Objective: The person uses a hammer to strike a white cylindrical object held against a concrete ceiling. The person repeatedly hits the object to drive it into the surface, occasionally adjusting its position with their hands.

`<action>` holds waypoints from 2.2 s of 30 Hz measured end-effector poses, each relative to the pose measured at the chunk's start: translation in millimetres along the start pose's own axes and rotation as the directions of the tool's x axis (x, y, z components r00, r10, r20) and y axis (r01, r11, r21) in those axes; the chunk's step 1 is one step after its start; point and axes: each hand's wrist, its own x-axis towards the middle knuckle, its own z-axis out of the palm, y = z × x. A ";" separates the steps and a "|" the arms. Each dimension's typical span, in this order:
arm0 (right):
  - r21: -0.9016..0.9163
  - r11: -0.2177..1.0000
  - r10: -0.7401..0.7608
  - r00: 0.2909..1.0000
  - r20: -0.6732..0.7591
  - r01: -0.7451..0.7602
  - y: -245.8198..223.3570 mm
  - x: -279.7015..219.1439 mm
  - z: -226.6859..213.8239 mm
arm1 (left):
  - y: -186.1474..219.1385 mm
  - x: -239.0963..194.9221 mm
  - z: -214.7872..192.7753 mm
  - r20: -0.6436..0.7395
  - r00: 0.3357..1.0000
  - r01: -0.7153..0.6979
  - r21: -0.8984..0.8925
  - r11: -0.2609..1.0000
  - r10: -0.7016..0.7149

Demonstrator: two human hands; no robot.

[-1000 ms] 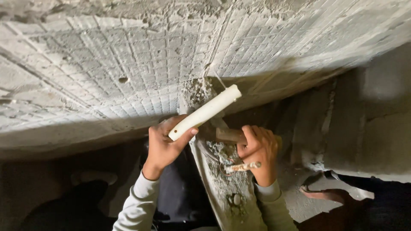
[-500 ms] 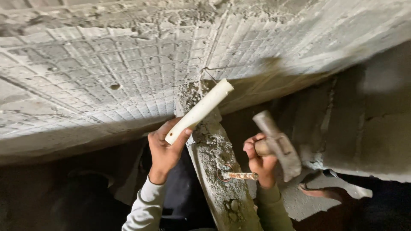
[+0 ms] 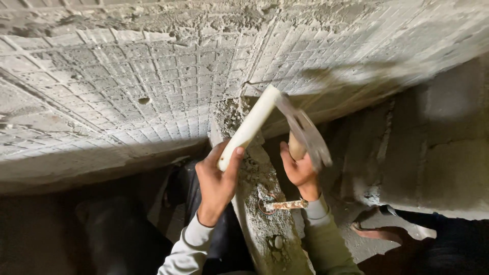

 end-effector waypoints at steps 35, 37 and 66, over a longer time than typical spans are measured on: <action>-0.350 0.929 0.268 0.870 0.415 -0.119 -68.1 82.5 -35.2 | -74.0 59.4 -36.3 0.489 0.798 0.600 -0.701 0.386 -0.352; -0.268 0.958 0.019 0.913 0.407 0.100 -61.5 98.4 -33.5 | -69.5 56.2 -33.3 0.463 0.805 0.583 -0.731 0.353 -0.371; 0.139 0.816 -0.499 0.562 0.660 0.561 -89.3 168.7 -55.7 | -77.2 54.0 -20.0 0.343 0.802 0.542 -0.762 0.355 -0.489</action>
